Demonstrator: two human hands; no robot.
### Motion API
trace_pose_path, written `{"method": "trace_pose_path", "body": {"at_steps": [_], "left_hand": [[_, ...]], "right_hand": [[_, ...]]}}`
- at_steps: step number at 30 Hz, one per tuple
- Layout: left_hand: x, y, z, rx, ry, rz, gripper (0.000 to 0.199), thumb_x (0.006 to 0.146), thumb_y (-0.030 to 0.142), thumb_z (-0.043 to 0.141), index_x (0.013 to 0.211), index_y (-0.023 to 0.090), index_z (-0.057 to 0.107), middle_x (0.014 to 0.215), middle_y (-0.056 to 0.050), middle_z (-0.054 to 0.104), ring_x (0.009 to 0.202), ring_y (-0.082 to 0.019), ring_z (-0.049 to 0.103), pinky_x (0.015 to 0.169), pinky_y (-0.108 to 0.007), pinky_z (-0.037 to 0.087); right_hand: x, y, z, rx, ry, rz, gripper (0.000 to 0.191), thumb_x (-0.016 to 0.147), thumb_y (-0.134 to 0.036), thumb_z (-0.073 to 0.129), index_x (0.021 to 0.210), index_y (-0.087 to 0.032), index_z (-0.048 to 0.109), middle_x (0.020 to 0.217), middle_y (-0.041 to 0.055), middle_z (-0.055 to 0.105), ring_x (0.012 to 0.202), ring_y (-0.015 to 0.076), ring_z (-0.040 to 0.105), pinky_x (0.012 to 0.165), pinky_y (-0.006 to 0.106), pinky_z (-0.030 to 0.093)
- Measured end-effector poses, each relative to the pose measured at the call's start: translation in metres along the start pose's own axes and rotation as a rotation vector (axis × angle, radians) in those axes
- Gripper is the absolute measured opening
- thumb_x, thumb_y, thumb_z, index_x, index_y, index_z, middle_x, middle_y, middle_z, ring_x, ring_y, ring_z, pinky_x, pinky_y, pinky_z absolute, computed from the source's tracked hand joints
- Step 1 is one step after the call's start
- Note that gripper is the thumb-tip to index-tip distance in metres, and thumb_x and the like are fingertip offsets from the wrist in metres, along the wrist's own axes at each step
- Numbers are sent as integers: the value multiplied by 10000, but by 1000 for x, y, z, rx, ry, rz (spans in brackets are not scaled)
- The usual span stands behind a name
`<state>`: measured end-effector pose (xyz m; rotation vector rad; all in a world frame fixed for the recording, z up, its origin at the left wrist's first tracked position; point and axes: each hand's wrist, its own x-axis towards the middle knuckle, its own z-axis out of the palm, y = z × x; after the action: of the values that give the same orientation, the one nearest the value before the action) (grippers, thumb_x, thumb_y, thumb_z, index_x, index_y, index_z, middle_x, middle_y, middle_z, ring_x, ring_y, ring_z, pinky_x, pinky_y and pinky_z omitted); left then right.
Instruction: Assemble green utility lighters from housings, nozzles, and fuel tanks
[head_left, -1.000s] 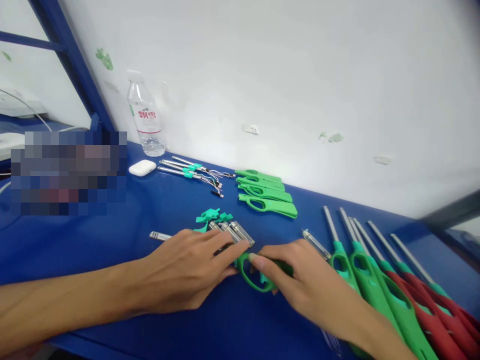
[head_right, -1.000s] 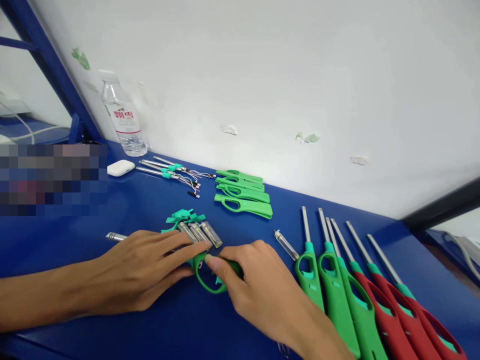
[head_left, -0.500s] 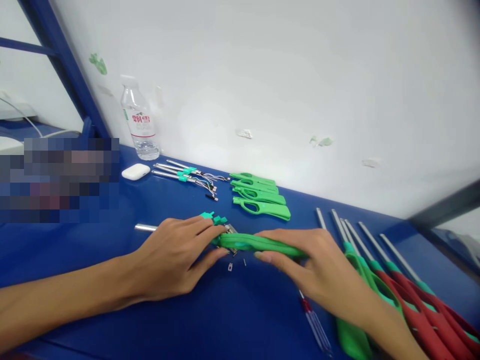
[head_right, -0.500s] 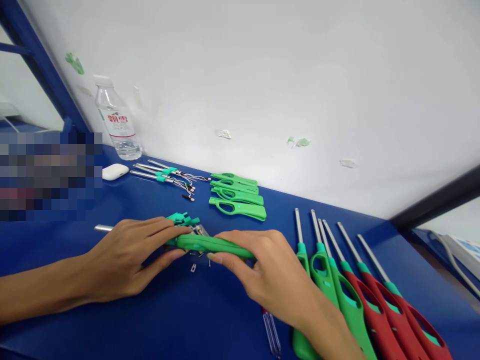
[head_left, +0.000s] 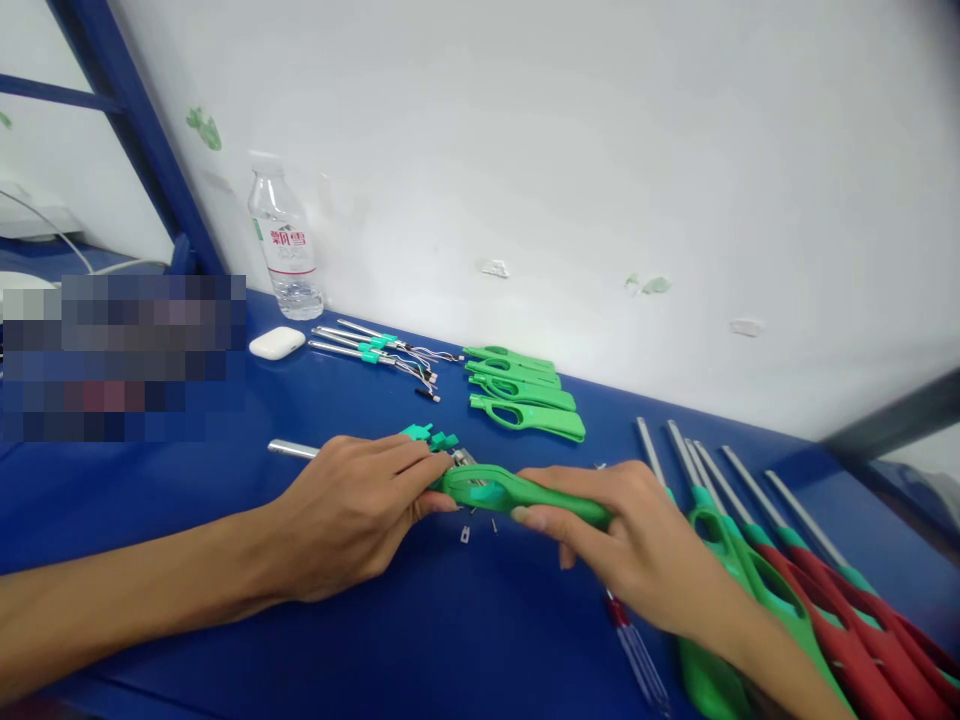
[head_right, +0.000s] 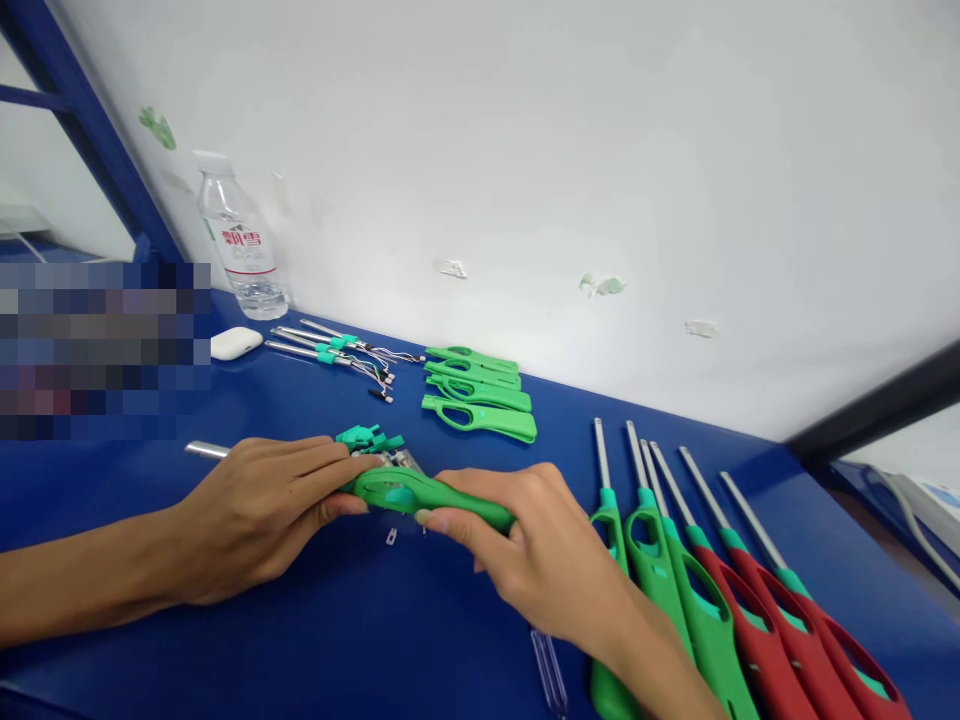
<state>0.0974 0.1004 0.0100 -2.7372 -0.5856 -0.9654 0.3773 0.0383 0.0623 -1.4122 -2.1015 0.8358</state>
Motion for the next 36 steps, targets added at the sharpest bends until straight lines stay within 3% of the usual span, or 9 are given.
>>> {"method": "trace_pose_path", "body": {"at_steps": [4, 9, 13, 18, 23, 25, 28, 32, 36], "left_hand": [[-2, 2, 0, -1, -2, -27, 259, 1194, 278, 408, 1223, 164, 638, 919, -38, 752, 757, -226, 730, 604, -355, 500], [0, 12, -5, 3, -16, -44, 340, 1200, 324, 401, 1443, 155, 568, 1170, -87, 808, 949, -230, 811, 721, -343, 584], [2, 17, -7, 32, -74, 0, 365, 1223, 334, 371, 1545, 211, 490, 1154, -36, 804, 917, -192, 819, 690, -315, 585], [1, 16, -6, 78, -104, -38, 390, 1238, 346, 272, 1561, 231, 457, 1116, -26, 804, 867, -197, 821, 641, -326, 565], [-2, 10, -3, 118, -69, -127, 411, 1231, 369, 282, 1570, 214, 456, 1202, -73, 784, 926, -226, 816, 632, -328, 561], [-2, 9, -2, 139, -62, -164, 421, 1226, 370, 298, 1579, 204, 456, 1207, -83, 766, 880, -228, 801, 601, -328, 543], [-1, 8, -3, 167, -74, -208, 425, 1219, 359, 326, 1593, 191, 438, 1209, -80, 743, 754, -203, 750, 532, -322, 487], [0, 9, -4, 181, -91, -231, 423, 1213, 337, 332, 1606, 198, 404, 1215, -67, 730, 618, -170, 657, 529, -328, 474], [-1, 9, -4, 173, -104, -240, 420, 1207, 325, 339, 1607, 213, 396, 1224, -59, 723, 613, -165, 638, 547, -320, 480]], "right_hand": [[0, 0, 0, -2, -7, 19, 347, 1069, -589, 657, 1100, -298, 844, 627, -65, 682, 470, 96, 516, 466, 244, 351], [0, -4, 3, 18, -38, 6, 342, 1088, -568, 641, 955, -292, 793, 674, -83, 688, 509, 89, 538, 569, 244, 429], [-1, -7, 8, 28, -92, 4, 380, 1126, -563, 568, 984, -282, 782, 695, -84, 680, 545, 86, 587, 600, 248, 429], [1, -4, 6, -69, 66, -48, 474, 1164, -550, 469, 931, -272, 775, 672, -77, 706, 554, 97, 612, 630, 272, 411], [3, 7, -9, -243, 287, 67, 612, 1149, -626, 383, 811, -264, 742, 544, -52, 612, 449, 135, 486, 555, 318, 345], [3, 13, -16, -313, 315, 108, 593, 1142, -603, 391, 814, -262, 749, 560, -33, 616, 494, 156, 522, 597, 331, 352], [3, 22, -23, -338, 240, 138, 331, 1089, -432, 570, 902, -278, 796, 761, -9, 746, 676, 189, 645, 689, 335, 391], [4, 29, -18, -324, 69, 157, 6, 942, -337, 830, 938, -334, 827, 946, -27, 768, 810, 196, 659, 743, 326, 426], [8, 33, -5, -306, -27, 187, 100, 901, -297, 892, 962, -332, 820, 998, -20, 727, 889, 208, 668, 754, 327, 434]]}}
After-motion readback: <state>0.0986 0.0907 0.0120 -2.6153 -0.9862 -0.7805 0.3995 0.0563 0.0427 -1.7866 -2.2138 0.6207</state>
